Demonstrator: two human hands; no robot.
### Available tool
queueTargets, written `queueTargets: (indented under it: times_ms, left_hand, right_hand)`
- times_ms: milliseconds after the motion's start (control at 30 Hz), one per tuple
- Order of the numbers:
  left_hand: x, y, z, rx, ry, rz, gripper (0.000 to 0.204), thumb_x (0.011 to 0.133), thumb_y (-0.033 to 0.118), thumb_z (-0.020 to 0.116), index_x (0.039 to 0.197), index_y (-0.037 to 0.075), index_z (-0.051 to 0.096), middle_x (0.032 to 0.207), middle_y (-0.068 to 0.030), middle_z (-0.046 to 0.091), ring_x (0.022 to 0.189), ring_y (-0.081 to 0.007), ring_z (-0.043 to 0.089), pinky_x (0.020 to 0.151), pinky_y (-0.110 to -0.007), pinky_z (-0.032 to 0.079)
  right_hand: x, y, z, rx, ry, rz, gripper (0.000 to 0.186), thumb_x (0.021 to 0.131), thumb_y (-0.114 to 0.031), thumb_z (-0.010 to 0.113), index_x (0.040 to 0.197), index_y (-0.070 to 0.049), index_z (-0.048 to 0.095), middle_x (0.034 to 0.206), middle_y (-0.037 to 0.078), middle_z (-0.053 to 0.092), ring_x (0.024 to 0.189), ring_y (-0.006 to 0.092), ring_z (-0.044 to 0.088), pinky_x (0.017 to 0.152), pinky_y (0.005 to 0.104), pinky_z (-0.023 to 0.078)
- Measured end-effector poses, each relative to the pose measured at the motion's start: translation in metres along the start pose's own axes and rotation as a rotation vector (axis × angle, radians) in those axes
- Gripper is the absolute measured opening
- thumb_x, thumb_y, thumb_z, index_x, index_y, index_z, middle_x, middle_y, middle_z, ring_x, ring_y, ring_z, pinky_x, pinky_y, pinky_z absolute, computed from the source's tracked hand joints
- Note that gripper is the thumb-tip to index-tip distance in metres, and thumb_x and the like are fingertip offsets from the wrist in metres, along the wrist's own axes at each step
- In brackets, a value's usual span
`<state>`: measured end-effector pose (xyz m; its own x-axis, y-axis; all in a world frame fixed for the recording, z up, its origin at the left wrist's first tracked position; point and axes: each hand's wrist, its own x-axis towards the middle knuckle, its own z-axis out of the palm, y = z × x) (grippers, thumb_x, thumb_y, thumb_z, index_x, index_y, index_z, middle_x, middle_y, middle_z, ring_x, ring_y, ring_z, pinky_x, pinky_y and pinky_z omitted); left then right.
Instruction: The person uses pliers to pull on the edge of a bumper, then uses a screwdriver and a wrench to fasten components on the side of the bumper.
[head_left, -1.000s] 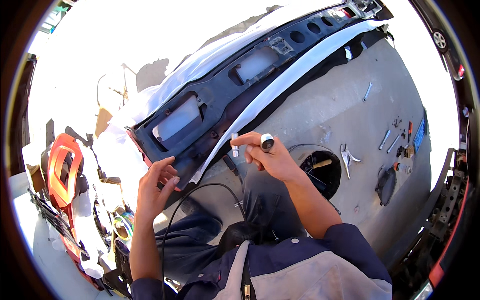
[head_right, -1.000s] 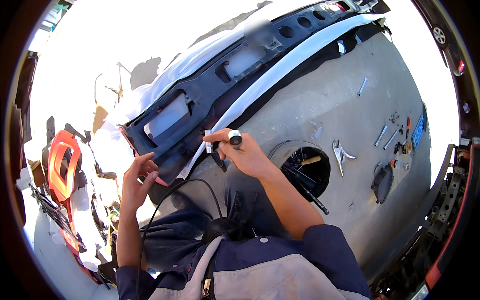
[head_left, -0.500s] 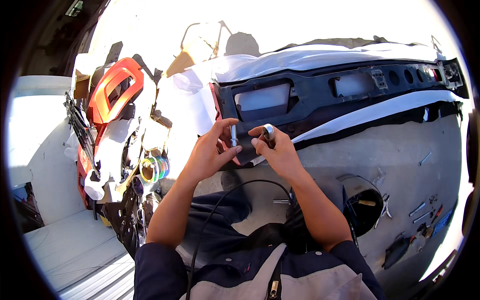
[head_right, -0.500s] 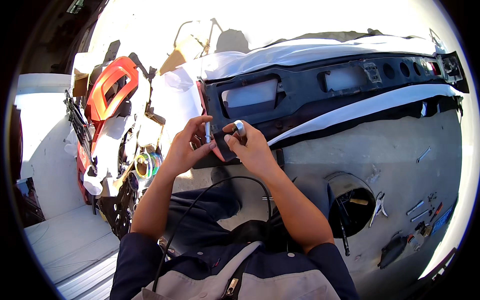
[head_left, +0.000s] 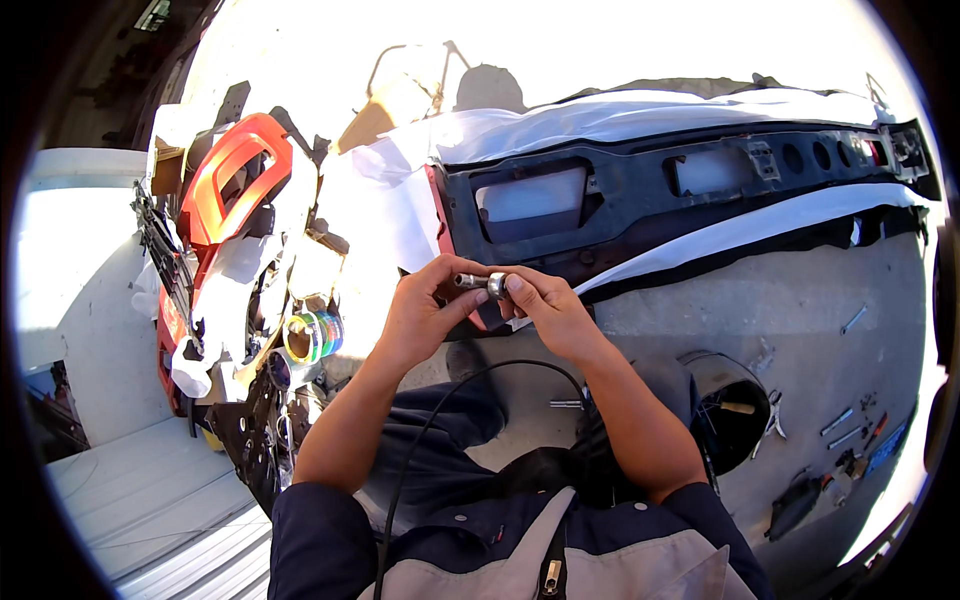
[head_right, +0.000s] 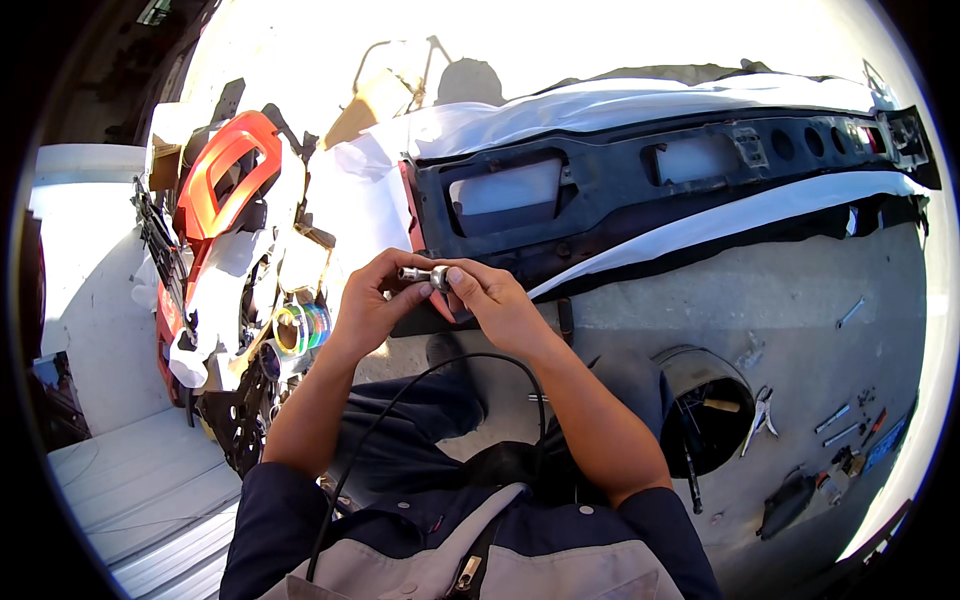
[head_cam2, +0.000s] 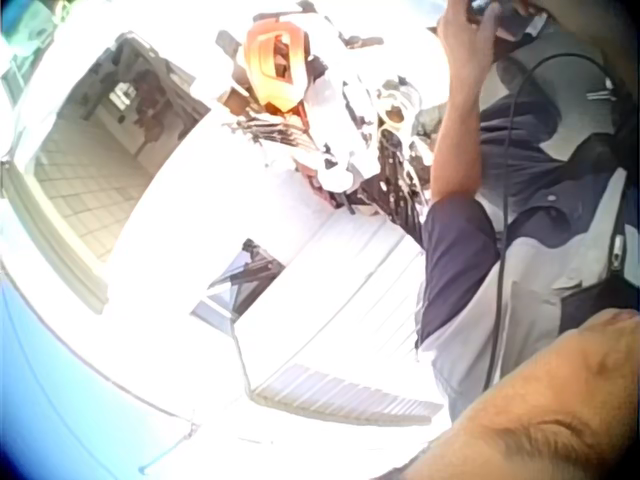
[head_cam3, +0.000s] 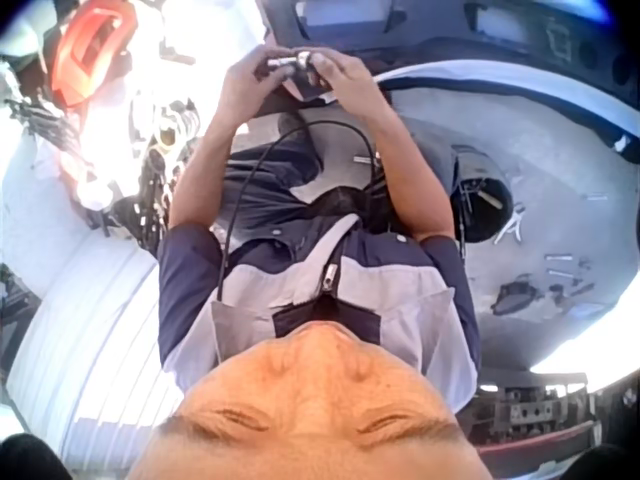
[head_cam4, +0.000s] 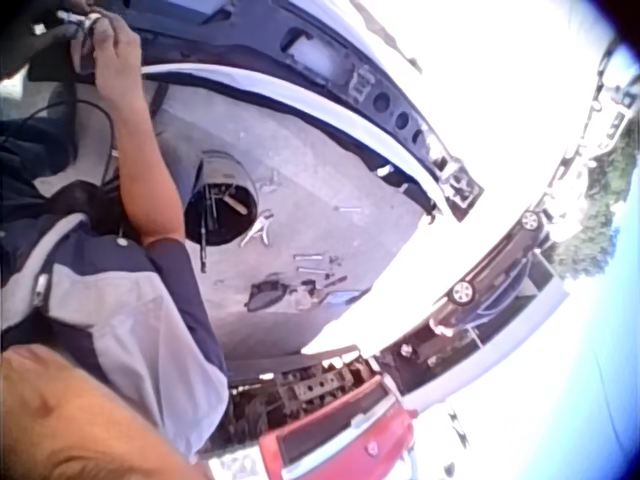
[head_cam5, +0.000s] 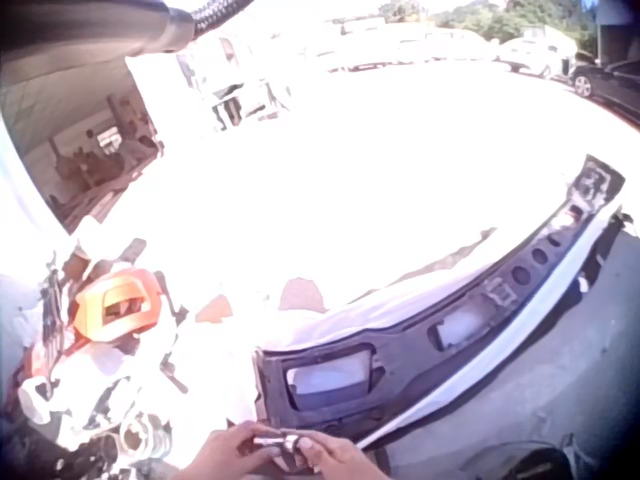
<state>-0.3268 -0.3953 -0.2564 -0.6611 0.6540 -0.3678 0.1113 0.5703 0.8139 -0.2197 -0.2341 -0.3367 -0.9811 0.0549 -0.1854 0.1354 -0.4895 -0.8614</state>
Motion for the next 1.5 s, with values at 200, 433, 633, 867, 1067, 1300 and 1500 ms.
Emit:
queueTargets:
  times_ms: [200, 433, 633, 867, 1067, 1300, 1500]
  left_hand:
    - [0.003, -0.007, -0.011, 0.253, 0.128, 0.341, 0.020, 0.092, 0.008, 0.070, 0.111, 0.004, 0.066, 0.094, -0.0064, 0.067, 0.075, -0.0180, 0.065, 0.067, -0.028, 0.051]
    - [-0.017, -0.002, -0.016, 0.425, -0.061, 0.311, 0.024, 0.085, 0.000, 0.072, 0.108, 0.002, 0.066, 0.098, -0.0094, 0.067, 0.082, -0.0234, 0.068, 0.070, -0.032, 0.053]
    - [-0.041, -0.022, -0.035, 0.434, -0.087, 0.255, 0.026, 0.078, 0.006, 0.078, 0.103, 0.005, 0.069, 0.094, -0.0084, 0.068, 0.080, -0.0276, 0.068, 0.070, -0.036, 0.054]
    - [-0.071, -0.037, -0.045, 0.598, 0.246, 0.335, 0.028, 0.074, 0.004, 0.080, 0.101, 0.005, 0.071, 0.091, -0.0089, 0.070, 0.082, -0.0275, 0.069, 0.070, -0.036, 0.054]
    - [-0.110, -0.064, -0.062, 0.634, 0.533, 0.200, 0.024, 0.085, 0.001, 0.073, 0.108, 0.003, 0.065, 0.096, -0.0118, 0.069, 0.083, -0.0214, 0.067, 0.071, -0.033, 0.053]
    - [-0.129, -0.131, -0.099, 0.216, 0.601, 0.026, 0.020, 0.099, 0.008, 0.062, 0.117, -0.001, 0.061, 0.110, -0.0120, 0.067, 0.099, -0.0198, 0.064, 0.089, -0.032, 0.052]
    - [-0.082, -0.171, -0.114, -0.086, 0.329, 0.136, 0.062, 0.102, 0.062, 0.044, 0.102, 0.000, 0.056, 0.084, -0.0045, 0.055, 0.078, -0.0123, 0.055, 0.068, -0.024, 0.045]
  right_hand:
    - [-0.003, 0.003, 0.009, 0.080, -0.053, 0.018, 0.041, 0.110, -0.031, 0.045, 0.131, 0.000, 0.062, 0.084, -0.001, 0.057, 0.077, 0.0071, 0.049, 0.070, 0.0225, 0.042]
    - [-0.005, 0.002, 0.018, 0.075, -0.094, -0.005, 0.036, 0.108, -0.023, 0.050, 0.134, 0.001, 0.060, 0.084, 0.001, 0.056, 0.076, 0.0080, 0.049, 0.070, 0.0249, 0.045]
    - [-0.010, 0.005, 0.046, -0.351, -0.104, -0.066, 0.041, 0.104, -0.031, 0.054, 0.134, -0.003, 0.059, 0.105, 0.017, 0.070, 0.092, 0.0292, 0.068, 0.080, 0.0362, 0.051]
    - [0.008, 0.025, 0.086, -0.073, -0.190, 0.104, 0.042, 0.106, -0.035, 0.051, 0.125, 0.002, 0.059, 0.090, 0.021, 0.068, 0.080, 0.0305, 0.066, 0.074, 0.0382, 0.050]
    - [0.026, 0.058, 0.145, 0.177, -0.182, 0.058, 0.031, 0.109, -0.026, 0.047, 0.117, 0.003, 0.059, 0.075, 0.007, 0.058, 0.066, 0.0130, 0.054, 0.064, 0.0314, 0.046]
    - [0.039, 0.066, 0.154, 0.349, -0.340, 0.056, 0.032, 0.105, -0.008, 0.047, 0.132, -0.001, 0.062, 0.077, 0.006, 0.065, 0.063, 0.0124, 0.055, 0.058, 0.0294, 0.048]
    - [0.023, 0.040, 0.121, 0.280, -0.273, 0.024, 0.034, 0.101, -0.009, 0.055, 0.133, 0.000, 0.062, 0.078, 0.006, 0.068, 0.061, 0.0114, 0.057, 0.056, 0.0284, 0.047]
